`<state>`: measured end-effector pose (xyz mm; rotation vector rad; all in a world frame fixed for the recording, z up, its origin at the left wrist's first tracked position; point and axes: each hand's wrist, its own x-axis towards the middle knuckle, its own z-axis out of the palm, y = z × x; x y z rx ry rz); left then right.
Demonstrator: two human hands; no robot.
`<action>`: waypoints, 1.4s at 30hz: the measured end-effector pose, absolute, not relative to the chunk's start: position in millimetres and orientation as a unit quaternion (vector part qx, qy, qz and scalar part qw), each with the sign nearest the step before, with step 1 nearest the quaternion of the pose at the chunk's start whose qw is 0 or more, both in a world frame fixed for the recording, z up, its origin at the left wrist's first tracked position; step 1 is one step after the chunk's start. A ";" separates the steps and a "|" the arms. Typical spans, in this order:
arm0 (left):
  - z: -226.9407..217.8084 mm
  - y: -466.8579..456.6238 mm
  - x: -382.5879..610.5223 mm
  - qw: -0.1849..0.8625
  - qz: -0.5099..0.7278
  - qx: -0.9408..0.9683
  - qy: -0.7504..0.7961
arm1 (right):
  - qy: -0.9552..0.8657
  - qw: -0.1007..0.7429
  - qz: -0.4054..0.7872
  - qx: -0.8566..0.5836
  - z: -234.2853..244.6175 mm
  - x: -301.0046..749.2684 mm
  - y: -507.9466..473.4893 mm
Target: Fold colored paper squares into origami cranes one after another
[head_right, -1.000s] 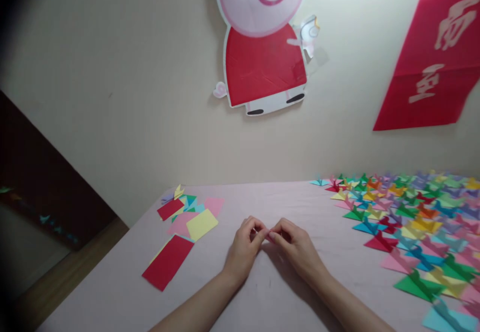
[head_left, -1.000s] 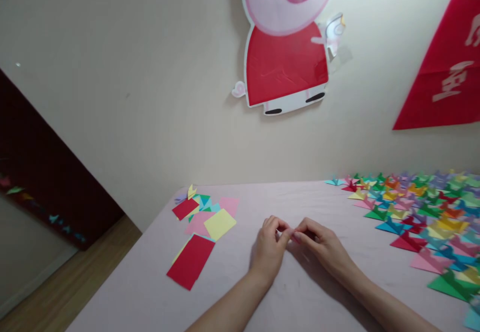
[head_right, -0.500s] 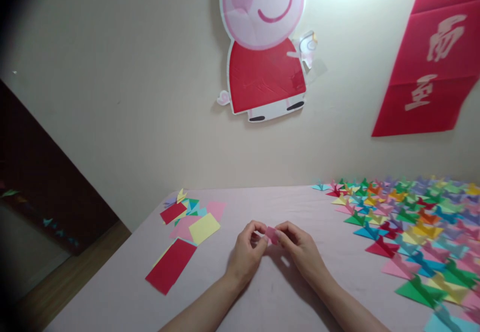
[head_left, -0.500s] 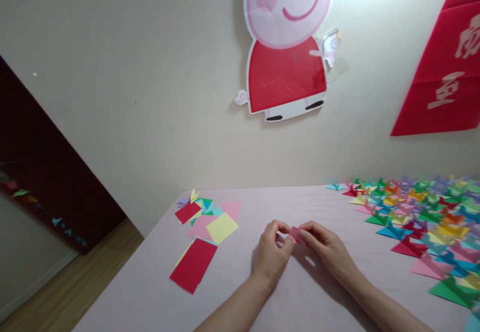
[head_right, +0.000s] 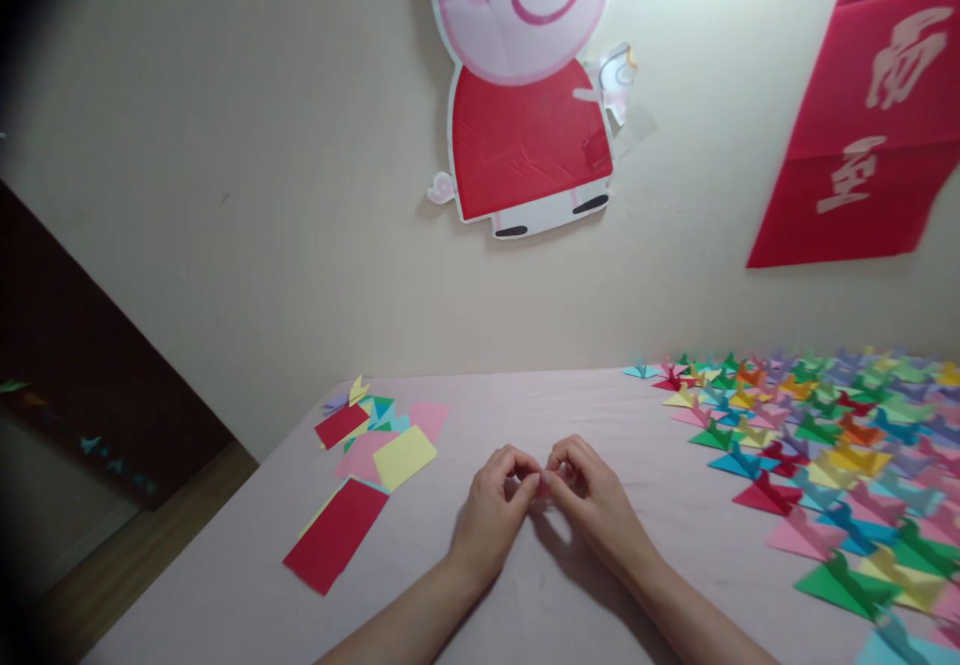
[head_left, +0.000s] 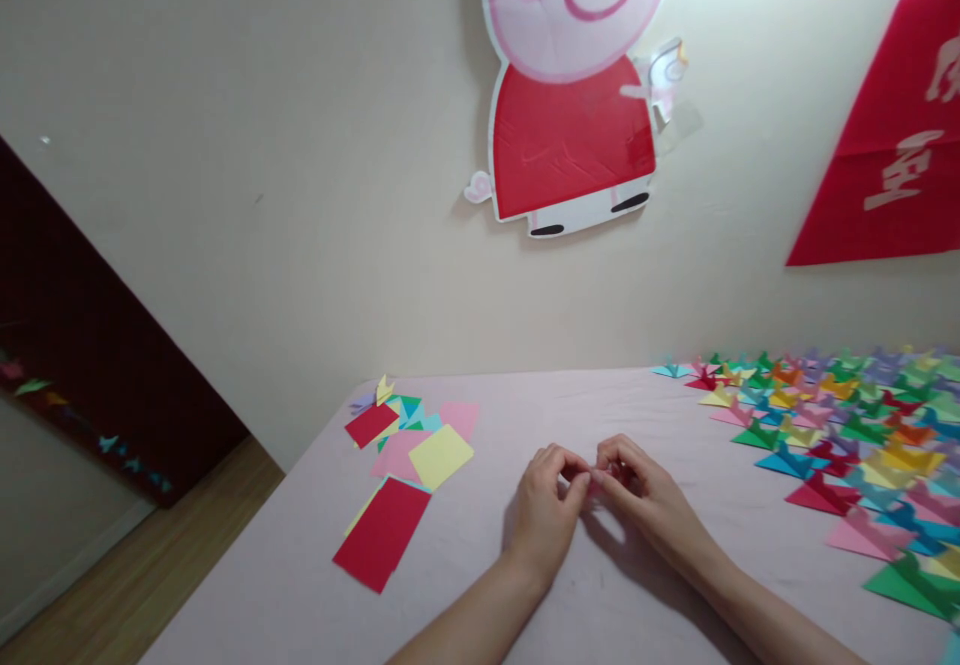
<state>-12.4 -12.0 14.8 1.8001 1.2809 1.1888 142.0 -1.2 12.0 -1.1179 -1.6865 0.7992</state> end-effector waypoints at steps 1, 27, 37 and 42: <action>15.0 -12.2 -12.4 0.318 0.452 0.676 0.487 | -0.687 0.461 0.323 -0.459 12.2 142.2 -1.4; 9.3 -14.2 -18.4 0.128 0.305 0.768 0.548 | -0.858 0.289 0.181 -0.384 14.8 156.4 0.0; 23.6 -20.4 -22.2 0.053 0.255 0.841 0.474 | -0.870 0.286 0.136 -0.378 14.6 159.7 -0.1; 26.1 -22.9 -20.9 0.052 0.251 0.839 0.479 | -0.851 0.296 0.154 -0.406 12.0 160.0 -1.5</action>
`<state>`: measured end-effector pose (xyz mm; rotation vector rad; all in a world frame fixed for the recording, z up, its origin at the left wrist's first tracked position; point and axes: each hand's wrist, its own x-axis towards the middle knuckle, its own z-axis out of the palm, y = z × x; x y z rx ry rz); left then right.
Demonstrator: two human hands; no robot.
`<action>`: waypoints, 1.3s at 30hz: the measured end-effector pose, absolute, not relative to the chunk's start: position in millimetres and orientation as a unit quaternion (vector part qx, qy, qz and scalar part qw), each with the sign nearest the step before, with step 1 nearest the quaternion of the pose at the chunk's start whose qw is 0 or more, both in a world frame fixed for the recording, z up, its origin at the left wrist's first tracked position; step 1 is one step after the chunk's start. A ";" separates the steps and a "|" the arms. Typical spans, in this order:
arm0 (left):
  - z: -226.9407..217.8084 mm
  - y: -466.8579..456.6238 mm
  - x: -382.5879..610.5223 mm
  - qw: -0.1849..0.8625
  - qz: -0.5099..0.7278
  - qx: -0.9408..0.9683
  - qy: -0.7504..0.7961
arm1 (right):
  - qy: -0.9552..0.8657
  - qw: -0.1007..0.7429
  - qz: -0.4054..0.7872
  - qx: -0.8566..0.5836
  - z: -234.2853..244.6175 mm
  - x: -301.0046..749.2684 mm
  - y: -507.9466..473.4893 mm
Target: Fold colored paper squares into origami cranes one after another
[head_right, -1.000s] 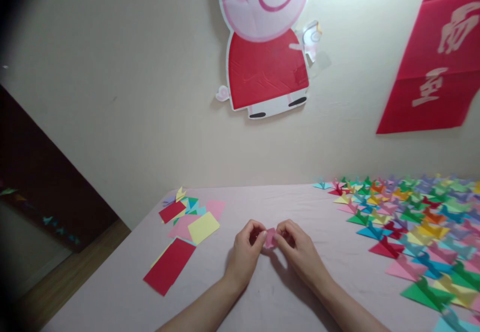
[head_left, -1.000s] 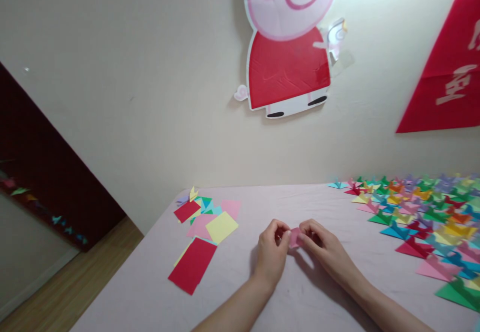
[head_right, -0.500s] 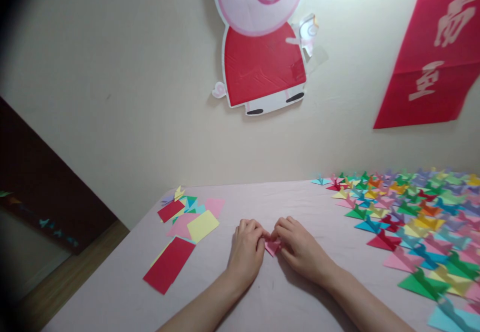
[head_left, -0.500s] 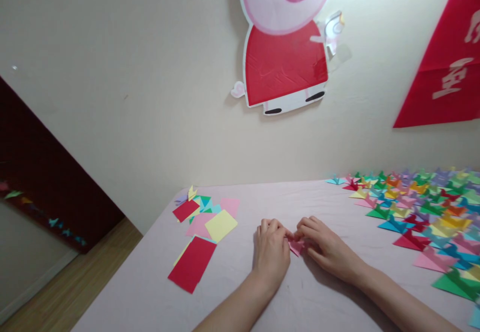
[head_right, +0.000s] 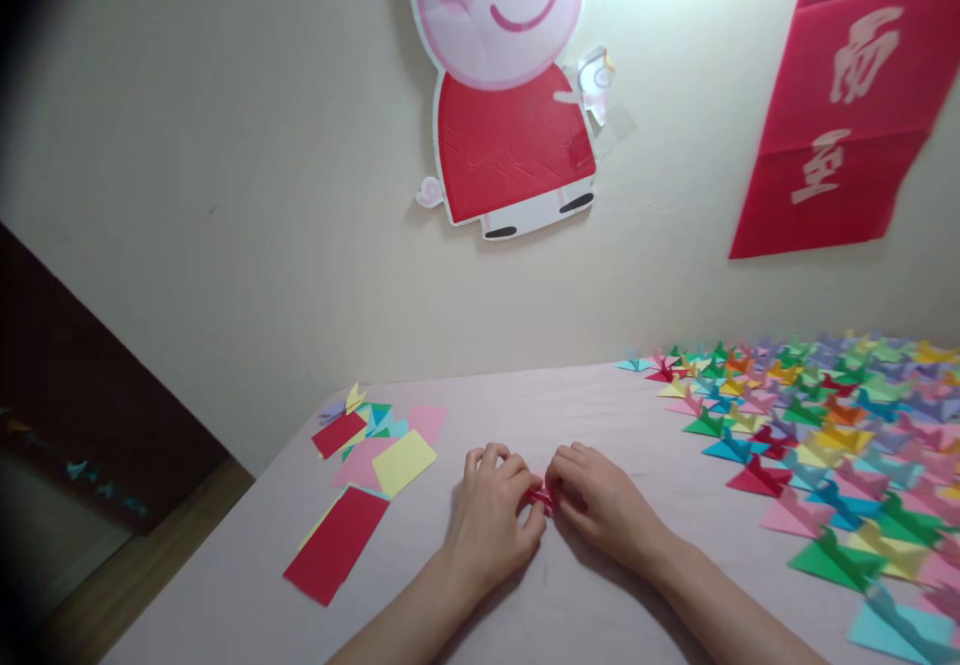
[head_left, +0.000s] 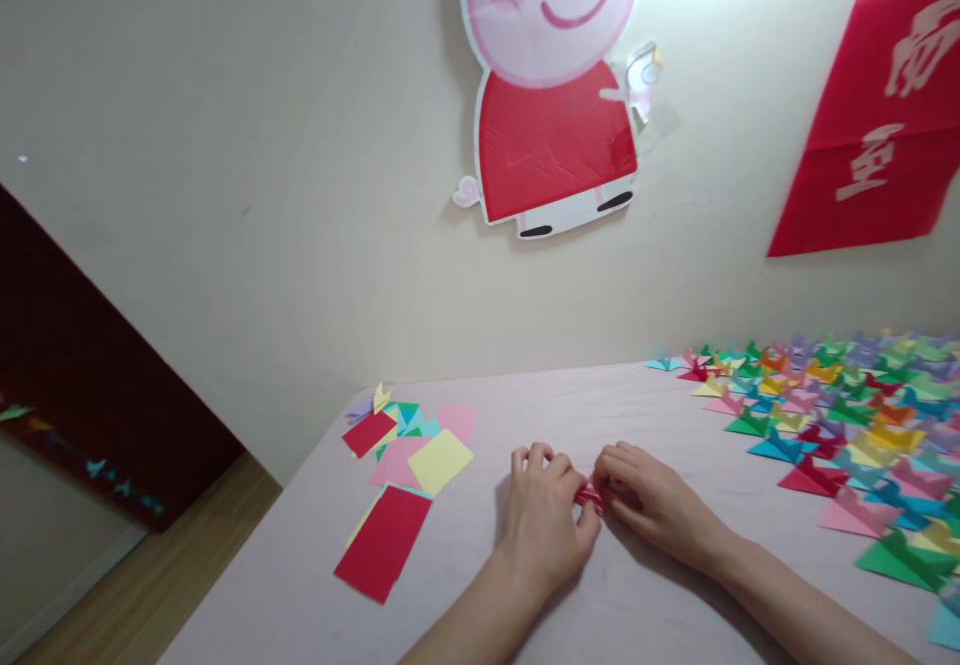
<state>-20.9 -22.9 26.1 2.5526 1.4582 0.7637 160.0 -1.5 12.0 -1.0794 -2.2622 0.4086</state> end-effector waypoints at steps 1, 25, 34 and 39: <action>26.1 -22.7 -20.9 0.053 0.254 0.837 0.481 | -0.848 0.301 0.160 -0.406 12.7 159.3 -1.9; 10.9 2.3 -11.7 0.028 0.283 0.812 0.510 | -0.780 0.341 0.287 -0.438 -1.9 170.4 21.1; 13.4 4.1 -8.3 0.060 0.296 0.800 0.518 | -0.758 0.327 0.316 -0.468 4.0 168.4 20.9; 13.5 5.5 -11.2 0.087 0.294 0.794 0.525 | -0.752 0.289 0.300 -0.511 5.4 162.6 23.7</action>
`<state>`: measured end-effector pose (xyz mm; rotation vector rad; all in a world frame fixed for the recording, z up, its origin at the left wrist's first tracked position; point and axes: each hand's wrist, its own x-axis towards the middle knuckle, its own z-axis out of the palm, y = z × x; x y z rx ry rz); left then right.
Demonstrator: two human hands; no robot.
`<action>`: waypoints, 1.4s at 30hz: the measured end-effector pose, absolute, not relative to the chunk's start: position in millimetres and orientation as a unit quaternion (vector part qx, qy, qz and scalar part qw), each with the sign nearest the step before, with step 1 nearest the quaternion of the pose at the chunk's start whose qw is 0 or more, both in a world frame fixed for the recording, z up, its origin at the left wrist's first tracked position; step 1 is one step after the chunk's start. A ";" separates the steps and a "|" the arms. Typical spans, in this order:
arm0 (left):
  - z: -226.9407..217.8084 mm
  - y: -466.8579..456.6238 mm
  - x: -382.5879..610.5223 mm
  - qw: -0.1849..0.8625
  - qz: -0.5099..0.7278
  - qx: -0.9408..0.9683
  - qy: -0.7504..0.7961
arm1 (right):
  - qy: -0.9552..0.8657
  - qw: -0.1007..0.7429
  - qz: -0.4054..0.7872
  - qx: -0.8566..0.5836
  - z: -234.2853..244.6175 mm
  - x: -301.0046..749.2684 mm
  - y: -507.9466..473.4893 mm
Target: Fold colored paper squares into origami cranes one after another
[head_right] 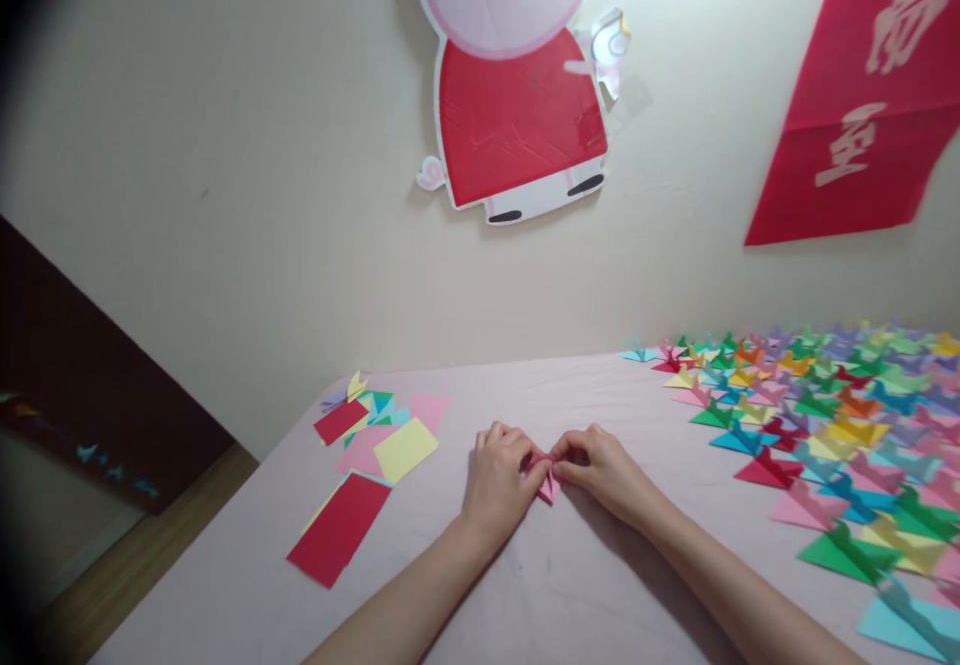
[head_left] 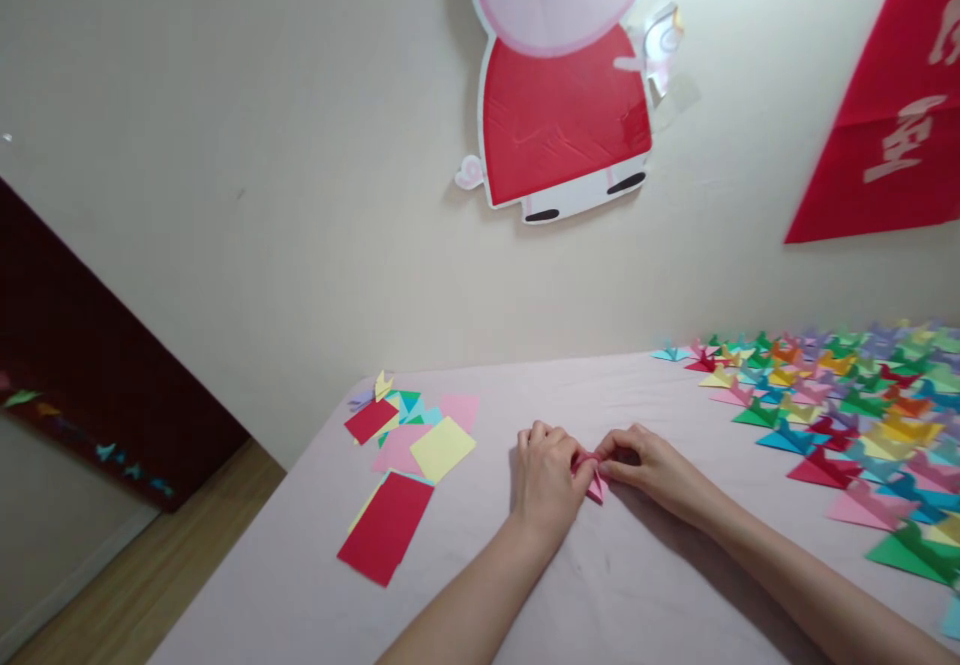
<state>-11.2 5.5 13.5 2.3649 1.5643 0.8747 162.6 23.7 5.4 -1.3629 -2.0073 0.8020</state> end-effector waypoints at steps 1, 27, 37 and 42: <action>13.4 5.5 -12.2 0.096 0.295 0.790 0.528 | -0.754 0.279 0.289 -0.520 5.9 160.8 24.4; 6.7 6.2 -19.3 0.167 0.327 0.748 0.553 | -0.763 0.249 0.255 -0.539 3.2 152.9 28.9; 9.1 8.8 -20.1 0.168 0.325 0.771 0.521 | -0.775 0.264 0.211 -0.535 -0.1 148.7 25.4; 13.7 7.6 -21.9 0.196 0.340 0.764 0.512 | -0.782 0.290 0.220 -0.506 -1.6 148.8 24.8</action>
